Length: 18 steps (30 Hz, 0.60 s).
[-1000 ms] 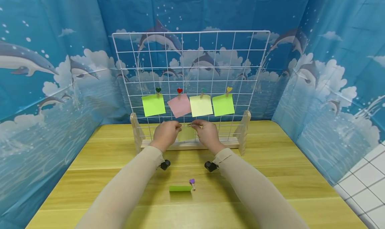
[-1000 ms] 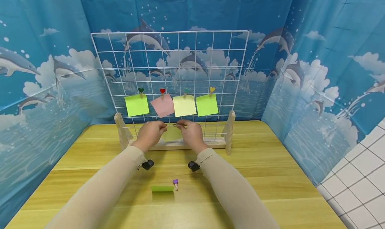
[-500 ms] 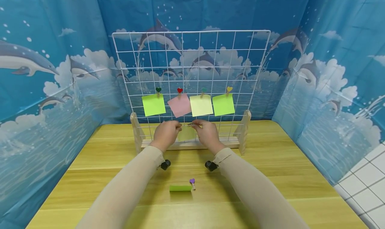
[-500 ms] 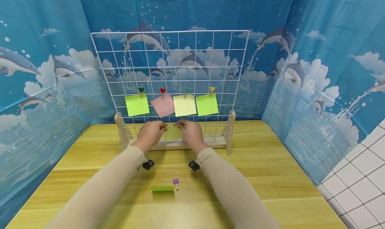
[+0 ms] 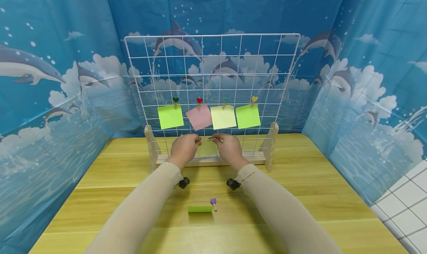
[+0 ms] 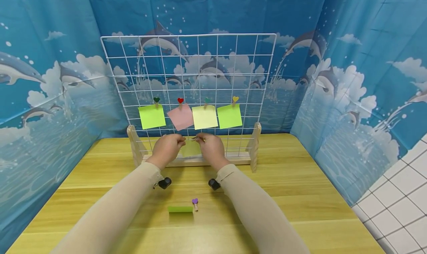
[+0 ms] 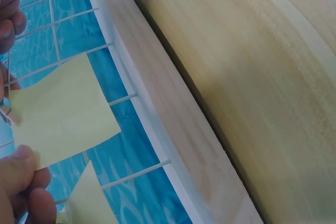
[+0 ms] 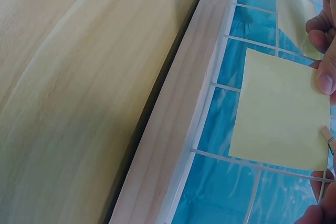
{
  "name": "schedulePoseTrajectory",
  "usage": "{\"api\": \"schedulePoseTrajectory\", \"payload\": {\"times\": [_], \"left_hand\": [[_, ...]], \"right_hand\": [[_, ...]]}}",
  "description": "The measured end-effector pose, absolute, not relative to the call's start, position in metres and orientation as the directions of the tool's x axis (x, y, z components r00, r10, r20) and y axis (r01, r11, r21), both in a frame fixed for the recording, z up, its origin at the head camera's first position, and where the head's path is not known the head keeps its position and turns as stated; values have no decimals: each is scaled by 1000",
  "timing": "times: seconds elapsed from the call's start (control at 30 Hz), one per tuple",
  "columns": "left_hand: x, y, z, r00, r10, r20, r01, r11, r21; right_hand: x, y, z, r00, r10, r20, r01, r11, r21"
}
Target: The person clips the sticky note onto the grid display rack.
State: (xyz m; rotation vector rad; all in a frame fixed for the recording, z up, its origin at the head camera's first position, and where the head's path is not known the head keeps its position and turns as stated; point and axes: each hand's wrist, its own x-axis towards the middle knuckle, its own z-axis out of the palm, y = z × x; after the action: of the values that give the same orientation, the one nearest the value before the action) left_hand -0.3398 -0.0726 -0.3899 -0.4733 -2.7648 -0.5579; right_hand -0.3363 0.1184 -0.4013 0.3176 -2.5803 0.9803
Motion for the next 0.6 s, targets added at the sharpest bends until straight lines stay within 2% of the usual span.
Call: {"api": "schedulePoseTrajectory", "payload": {"times": [0.6], "left_hand": [[-339,-72,-390,-903,253,347,368,871,324]], "right_hand": [[-337,116,-409,-887,-63,457,-350,737,-578]]}}
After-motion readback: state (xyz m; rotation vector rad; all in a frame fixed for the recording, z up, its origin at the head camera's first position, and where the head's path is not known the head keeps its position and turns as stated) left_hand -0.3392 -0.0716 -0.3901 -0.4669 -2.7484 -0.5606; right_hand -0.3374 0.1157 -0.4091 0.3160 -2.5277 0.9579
